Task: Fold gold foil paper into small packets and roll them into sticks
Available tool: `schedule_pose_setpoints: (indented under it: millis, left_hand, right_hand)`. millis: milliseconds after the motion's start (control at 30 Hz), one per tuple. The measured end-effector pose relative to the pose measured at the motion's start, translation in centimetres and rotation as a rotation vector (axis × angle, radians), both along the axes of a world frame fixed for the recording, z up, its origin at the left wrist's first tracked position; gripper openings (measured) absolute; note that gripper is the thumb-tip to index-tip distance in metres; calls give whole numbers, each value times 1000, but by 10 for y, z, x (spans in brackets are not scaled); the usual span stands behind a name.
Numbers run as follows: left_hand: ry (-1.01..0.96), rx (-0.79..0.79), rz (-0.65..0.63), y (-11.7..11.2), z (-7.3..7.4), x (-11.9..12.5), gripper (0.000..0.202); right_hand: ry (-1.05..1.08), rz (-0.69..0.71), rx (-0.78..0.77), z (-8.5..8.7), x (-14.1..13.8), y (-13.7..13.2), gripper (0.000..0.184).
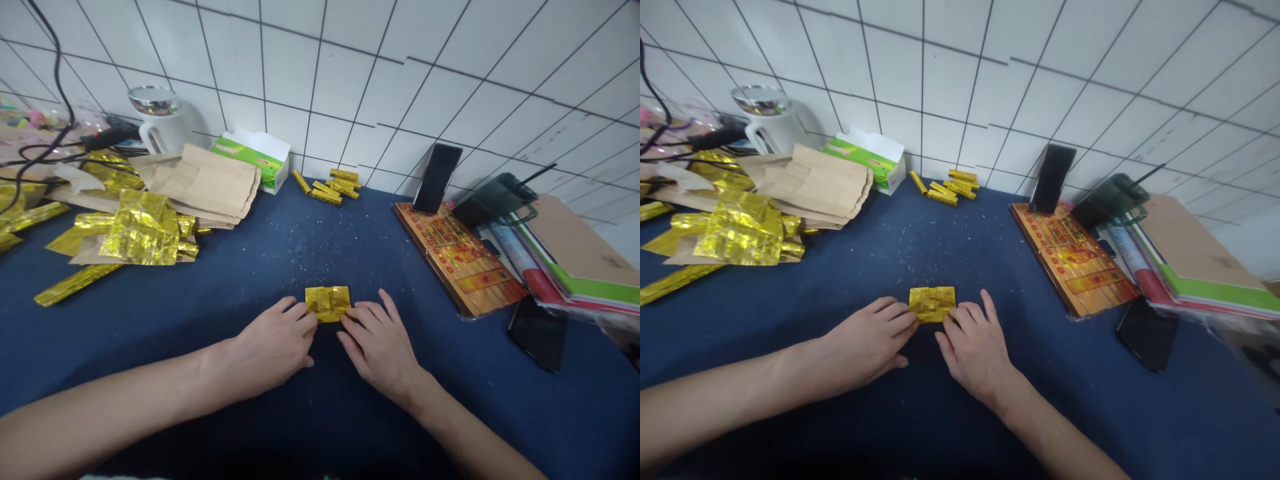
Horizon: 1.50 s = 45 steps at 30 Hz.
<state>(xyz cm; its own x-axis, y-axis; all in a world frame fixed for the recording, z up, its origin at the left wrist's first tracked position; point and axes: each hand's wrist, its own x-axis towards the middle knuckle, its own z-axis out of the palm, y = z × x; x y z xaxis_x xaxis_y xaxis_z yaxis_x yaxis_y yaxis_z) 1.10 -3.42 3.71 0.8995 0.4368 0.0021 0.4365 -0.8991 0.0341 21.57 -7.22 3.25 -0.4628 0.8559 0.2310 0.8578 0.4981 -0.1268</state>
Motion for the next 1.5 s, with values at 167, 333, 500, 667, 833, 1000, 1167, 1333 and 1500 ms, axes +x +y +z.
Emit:
schedule_pose_setpoints:
  millis: [167,333,500,667,833,1000,1167,1333,1500]
  left_hand:
    - [49,63,61,7,0,-6,25]
    - [53,91,108,4,1,-7,27]
    - [81,60,131,-4,2,-4,46]
    - [66,36,116,2,2,-4,36]
    - [23,38,61,10,-5,-5,19]
    - [-50,-10,59,16,-8,-6,18]
    - [-71,-68,49,19,-8,-6,19]
    - [-119,-54,78,18,-12,-4,32]
    - [-85,-66,88,18,-17,-2,25]
  right_hand:
    - [30,83,-81,-1,-5,-4,27]
    - [33,135,-92,-5,-9,-6,30]
    - [30,113,-64,-5,-9,-6,26]
    - [36,71,-39,-7,-6,-2,20]
    - [86,85,-6,-16,-2,4,18]
    - [111,110,-2,-18,-2,9,18]
    - [96,145,39,-19,-6,11,21]
    - [98,235,111,-26,-4,13,27]
    - [103,271,147,-27,0,14,24]
